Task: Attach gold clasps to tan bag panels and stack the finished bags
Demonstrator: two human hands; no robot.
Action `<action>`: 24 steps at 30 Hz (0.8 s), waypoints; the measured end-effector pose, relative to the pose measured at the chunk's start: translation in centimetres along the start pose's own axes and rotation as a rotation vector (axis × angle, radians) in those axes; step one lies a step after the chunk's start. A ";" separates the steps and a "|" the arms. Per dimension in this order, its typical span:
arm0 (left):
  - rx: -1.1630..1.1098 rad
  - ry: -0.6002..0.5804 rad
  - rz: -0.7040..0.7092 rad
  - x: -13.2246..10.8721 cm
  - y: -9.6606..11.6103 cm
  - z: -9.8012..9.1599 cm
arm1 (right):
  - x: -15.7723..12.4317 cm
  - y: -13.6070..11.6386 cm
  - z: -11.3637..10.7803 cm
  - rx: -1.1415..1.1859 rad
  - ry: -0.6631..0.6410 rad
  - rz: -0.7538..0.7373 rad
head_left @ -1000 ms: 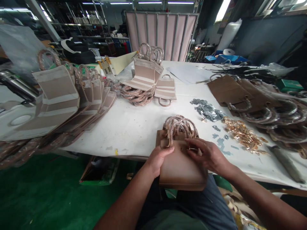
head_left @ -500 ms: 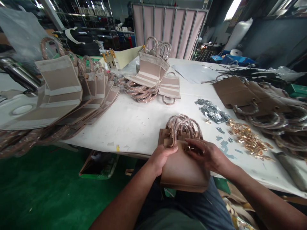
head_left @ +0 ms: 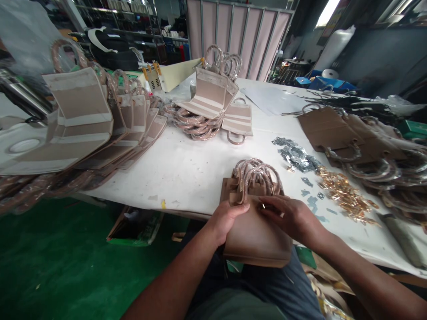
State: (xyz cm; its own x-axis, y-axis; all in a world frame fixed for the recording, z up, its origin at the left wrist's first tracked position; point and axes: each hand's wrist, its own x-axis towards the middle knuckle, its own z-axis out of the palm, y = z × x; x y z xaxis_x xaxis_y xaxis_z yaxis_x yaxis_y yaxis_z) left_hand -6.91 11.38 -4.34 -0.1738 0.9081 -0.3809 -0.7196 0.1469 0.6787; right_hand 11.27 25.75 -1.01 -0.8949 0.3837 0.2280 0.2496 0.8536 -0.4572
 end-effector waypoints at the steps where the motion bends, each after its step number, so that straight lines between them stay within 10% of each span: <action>1: -0.001 -0.007 0.000 0.0 0.0 0.0 | 0.1 -0.2 0.1 -0.025 0.004 0.003; 24: -0.013 0.005 -0.029 0.2 0.2 0.0 | 0.3 -0.2 -0.3 0.000 -0.062 0.022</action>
State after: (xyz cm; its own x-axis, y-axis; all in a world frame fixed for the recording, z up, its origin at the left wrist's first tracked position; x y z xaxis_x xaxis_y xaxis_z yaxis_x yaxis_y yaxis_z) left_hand -7.14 11.62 -4.28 -0.1555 0.9017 -0.4035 -0.7329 0.1686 0.6592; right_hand 11.02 25.81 -0.55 -0.9104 0.3796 0.1646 0.2691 0.8455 -0.4612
